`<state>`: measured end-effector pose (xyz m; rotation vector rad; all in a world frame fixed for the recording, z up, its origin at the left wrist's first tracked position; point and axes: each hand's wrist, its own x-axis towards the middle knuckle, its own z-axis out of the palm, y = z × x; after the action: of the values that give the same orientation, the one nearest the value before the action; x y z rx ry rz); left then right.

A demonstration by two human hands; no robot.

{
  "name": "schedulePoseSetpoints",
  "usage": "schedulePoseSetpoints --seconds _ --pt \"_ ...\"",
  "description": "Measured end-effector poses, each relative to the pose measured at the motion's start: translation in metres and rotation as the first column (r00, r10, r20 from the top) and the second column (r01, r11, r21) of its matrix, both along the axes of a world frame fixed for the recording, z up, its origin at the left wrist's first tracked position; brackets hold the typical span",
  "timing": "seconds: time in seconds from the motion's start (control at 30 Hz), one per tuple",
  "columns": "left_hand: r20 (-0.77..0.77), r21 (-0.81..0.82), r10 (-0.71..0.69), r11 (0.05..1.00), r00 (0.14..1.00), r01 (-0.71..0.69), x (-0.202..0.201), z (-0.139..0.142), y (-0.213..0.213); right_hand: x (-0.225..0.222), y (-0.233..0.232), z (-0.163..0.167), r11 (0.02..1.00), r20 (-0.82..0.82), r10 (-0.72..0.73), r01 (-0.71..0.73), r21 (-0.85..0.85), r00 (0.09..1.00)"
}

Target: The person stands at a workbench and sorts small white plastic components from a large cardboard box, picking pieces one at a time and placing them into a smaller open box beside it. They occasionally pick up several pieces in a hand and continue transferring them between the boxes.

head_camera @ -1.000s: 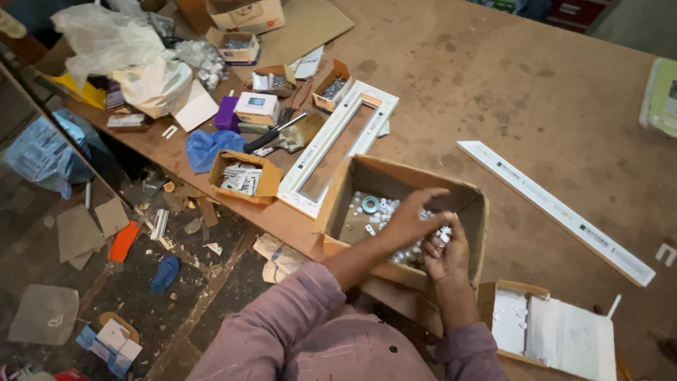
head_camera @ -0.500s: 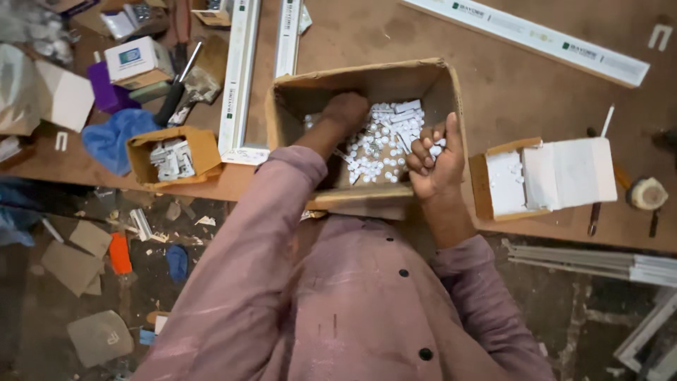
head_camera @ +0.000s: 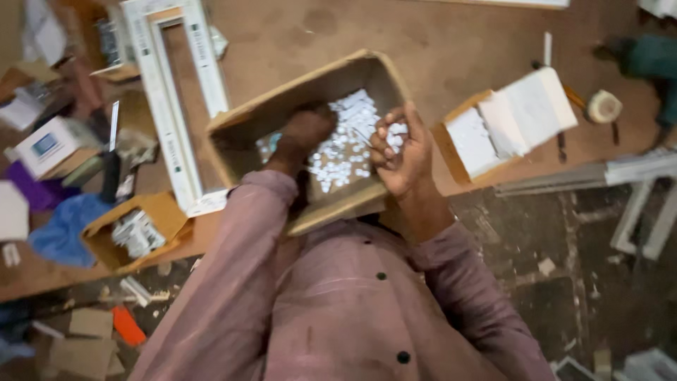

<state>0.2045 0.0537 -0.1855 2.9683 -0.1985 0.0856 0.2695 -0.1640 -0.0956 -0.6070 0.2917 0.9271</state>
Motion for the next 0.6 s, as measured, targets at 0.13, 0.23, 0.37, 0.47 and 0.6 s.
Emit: schedulePoseSetpoints --seconds 0.13,0.23,0.37,0.47,0.6 --pt "-0.210 0.091 0.053 0.995 0.976 -0.034 0.003 -0.006 -0.004 0.023 -0.047 0.014 0.986 0.100 -0.075 0.059 0.157 0.992" --pt "-0.139 -0.045 0.040 0.998 0.989 -0.047 0.006 -0.006 -0.009 0.063 -0.100 0.020 0.976 0.247 -0.206 0.215 -0.011 0.947" --pt "-0.202 0.048 0.088 0.996 0.976 -0.080 0.002 0.001 -0.013 0.112 -0.140 0.008 0.839 0.467 0.070 0.201 -0.506 0.881" --pt "-0.058 -0.004 0.112 0.994 0.992 -0.113 -0.002 0.005 -0.017 0.126 -0.143 -0.016 0.548 0.453 0.497 0.137 -0.825 0.740" --pt "-0.152 0.074 0.146 0.988 0.978 -0.136 0.002 0.005 -0.021 0.129 -0.141 -0.038 0.220 0.320 0.809 0.250 -0.943 0.493"
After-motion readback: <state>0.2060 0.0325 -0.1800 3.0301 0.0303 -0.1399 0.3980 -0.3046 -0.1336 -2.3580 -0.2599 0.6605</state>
